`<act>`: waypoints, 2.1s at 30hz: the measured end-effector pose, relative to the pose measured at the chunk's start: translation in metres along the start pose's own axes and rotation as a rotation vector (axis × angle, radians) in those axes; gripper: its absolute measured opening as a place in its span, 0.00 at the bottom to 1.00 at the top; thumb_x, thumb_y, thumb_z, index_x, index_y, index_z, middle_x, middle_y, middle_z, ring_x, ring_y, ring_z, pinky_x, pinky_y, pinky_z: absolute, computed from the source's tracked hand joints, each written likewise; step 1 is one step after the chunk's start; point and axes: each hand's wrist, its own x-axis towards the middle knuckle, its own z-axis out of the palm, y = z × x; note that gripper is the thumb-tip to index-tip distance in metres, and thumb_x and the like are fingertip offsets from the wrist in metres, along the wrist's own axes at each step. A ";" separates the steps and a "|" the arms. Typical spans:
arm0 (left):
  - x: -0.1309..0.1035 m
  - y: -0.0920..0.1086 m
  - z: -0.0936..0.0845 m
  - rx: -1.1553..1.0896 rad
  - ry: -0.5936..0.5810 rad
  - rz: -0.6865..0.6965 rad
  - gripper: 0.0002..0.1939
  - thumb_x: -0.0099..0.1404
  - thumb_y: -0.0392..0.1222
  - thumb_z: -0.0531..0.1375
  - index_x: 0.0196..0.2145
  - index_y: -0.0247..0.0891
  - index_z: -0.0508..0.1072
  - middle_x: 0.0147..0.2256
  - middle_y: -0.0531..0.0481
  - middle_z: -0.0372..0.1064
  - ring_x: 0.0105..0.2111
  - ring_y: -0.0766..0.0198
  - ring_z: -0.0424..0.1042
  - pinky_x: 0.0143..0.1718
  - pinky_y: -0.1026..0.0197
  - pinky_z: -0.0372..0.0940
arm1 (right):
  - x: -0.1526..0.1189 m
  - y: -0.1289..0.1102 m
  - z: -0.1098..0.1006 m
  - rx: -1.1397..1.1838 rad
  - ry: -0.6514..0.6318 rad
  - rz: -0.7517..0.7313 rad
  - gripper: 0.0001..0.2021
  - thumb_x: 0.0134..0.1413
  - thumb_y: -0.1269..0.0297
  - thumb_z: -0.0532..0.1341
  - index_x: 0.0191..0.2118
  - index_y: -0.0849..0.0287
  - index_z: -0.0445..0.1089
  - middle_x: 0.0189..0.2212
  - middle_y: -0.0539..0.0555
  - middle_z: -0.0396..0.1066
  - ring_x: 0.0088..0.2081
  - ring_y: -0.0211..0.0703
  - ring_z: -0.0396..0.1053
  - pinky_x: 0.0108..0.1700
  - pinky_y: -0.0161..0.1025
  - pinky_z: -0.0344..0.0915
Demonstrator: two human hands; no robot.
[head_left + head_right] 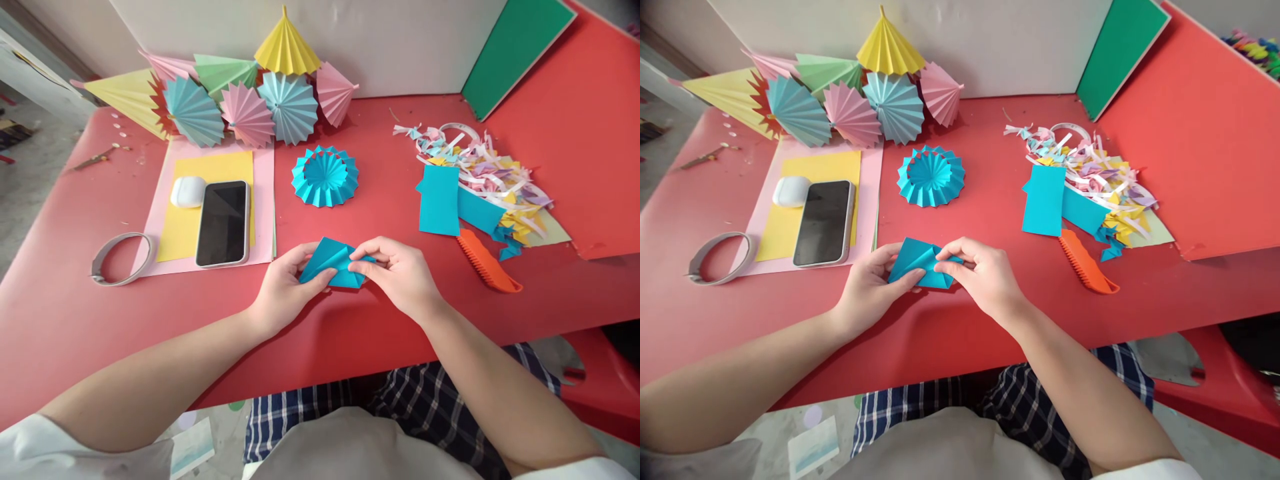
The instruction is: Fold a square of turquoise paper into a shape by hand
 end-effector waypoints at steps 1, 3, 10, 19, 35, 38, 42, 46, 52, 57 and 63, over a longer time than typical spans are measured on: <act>0.000 0.000 0.000 0.004 0.001 0.000 0.17 0.57 0.43 0.63 0.44 0.39 0.69 0.31 0.52 0.73 0.27 0.65 0.73 0.28 0.64 0.72 | 0.000 0.000 0.000 -0.002 0.000 0.003 0.07 0.46 0.60 0.65 0.31 0.56 0.70 0.27 0.49 0.73 0.28 0.37 0.70 0.30 0.34 0.68; 0.000 -0.001 0.000 0.013 0.004 0.000 0.17 0.57 0.43 0.63 0.44 0.38 0.69 0.30 0.52 0.72 0.26 0.65 0.73 0.28 0.64 0.72 | 0.000 -0.001 -0.001 -0.010 0.000 0.004 0.06 0.47 0.61 0.64 0.31 0.56 0.71 0.27 0.49 0.73 0.28 0.37 0.70 0.30 0.34 0.68; 0.000 0.000 -0.001 0.011 0.010 0.014 0.16 0.57 0.41 0.63 0.44 0.40 0.69 0.29 0.54 0.72 0.26 0.68 0.72 0.29 0.67 0.71 | 0.001 -0.003 -0.001 0.005 -0.015 0.009 0.08 0.45 0.62 0.65 0.33 0.56 0.73 0.30 0.49 0.75 0.31 0.38 0.71 0.33 0.34 0.69; 0.001 -0.002 0.000 -0.004 0.000 0.023 0.18 0.57 0.40 0.63 0.45 0.39 0.68 0.30 0.53 0.72 0.26 0.66 0.73 0.29 0.65 0.71 | 0.003 -0.001 -0.002 -0.010 -0.026 0.008 0.05 0.44 0.65 0.66 0.29 0.57 0.71 0.27 0.47 0.72 0.30 0.35 0.70 0.32 0.30 0.68; 0.001 0.002 -0.001 -0.068 0.000 0.007 0.25 0.59 0.39 0.61 0.53 0.40 0.62 0.27 0.53 0.73 0.26 0.66 0.74 0.32 0.64 0.71 | 0.006 0.001 -0.009 -0.050 0.055 -0.065 0.03 0.46 0.65 0.64 0.29 0.57 0.70 0.27 0.49 0.73 0.30 0.35 0.70 0.31 0.31 0.67; 0.002 0.004 -0.002 -0.075 0.014 0.016 0.23 0.60 0.38 0.60 0.53 0.39 0.62 0.26 0.53 0.72 0.28 0.66 0.75 0.31 0.66 0.70 | 0.010 0.003 -0.014 -0.051 0.080 -0.070 0.04 0.45 0.65 0.65 0.29 0.57 0.71 0.28 0.49 0.73 0.30 0.36 0.70 0.32 0.32 0.67; 0.002 0.005 -0.004 -0.076 0.028 0.012 0.22 0.61 0.38 0.59 0.53 0.39 0.62 0.26 0.53 0.73 0.29 0.65 0.75 0.30 0.68 0.70 | 0.013 0.001 -0.021 -0.050 0.106 -0.050 0.04 0.44 0.65 0.65 0.29 0.57 0.71 0.28 0.50 0.73 0.30 0.36 0.70 0.32 0.33 0.67; 0.002 0.004 -0.005 -0.106 0.026 0.011 0.21 0.62 0.38 0.57 0.53 0.38 0.61 0.27 0.52 0.73 0.31 0.63 0.76 0.31 0.65 0.71 | 0.015 0.000 -0.024 -0.046 0.119 -0.039 0.04 0.44 0.66 0.66 0.28 0.57 0.71 0.28 0.49 0.73 0.30 0.35 0.70 0.32 0.32 0.67; 0.003 0.004 -0.006 -0.123 0.063 -0.008 0.23 0.61 0.40 0.59 0.54 0.39 0.59 0.29 0.52 0.73 0.32 0.62 0.75 0.32 0.62 0.71 | 0.017 0.006 -0.024 -0.032 0.175 -0.062 0.04 0.43 0.67 0.66 0.27 0.57 0.71 0.26 0.47 0.73 0.28 0.33 0.69 0.30 0.30 0.67; 0.003 0.004 -0.003 -0.091 0.076 0.014 0.25 0.59 0.39 0.60 0.53 0.39 0.59 0.28 0.53 0.71 0.31 0.63 0.75 0.30 0.64 0.71 | 0.015 0.002 -0.025 -0.016 0.109 -0.036 0.04 0.44 0.66 0.66 0.29 0.57 0.71 0.28 0.49 0.73 0.30 0.35 0.70 0.33 0.32 0.67; 0.002 0.005 -0.003 -0.069 0.078 -0.005 0.25 0.60 0.37 0.58 0.55 0.38 0.58 0.28 0.51 0.71 0.33 0.60 0.76 0.33 0.61 0.71 | 0.015 -0.001 -0.025 -0.037 0.115 -0.026 0.04 0.44 0.65 0.65 0.29 0.58 0.70 0.28 0.50 0.73 0.31 0.37 0.70 0.34 0.35 0.68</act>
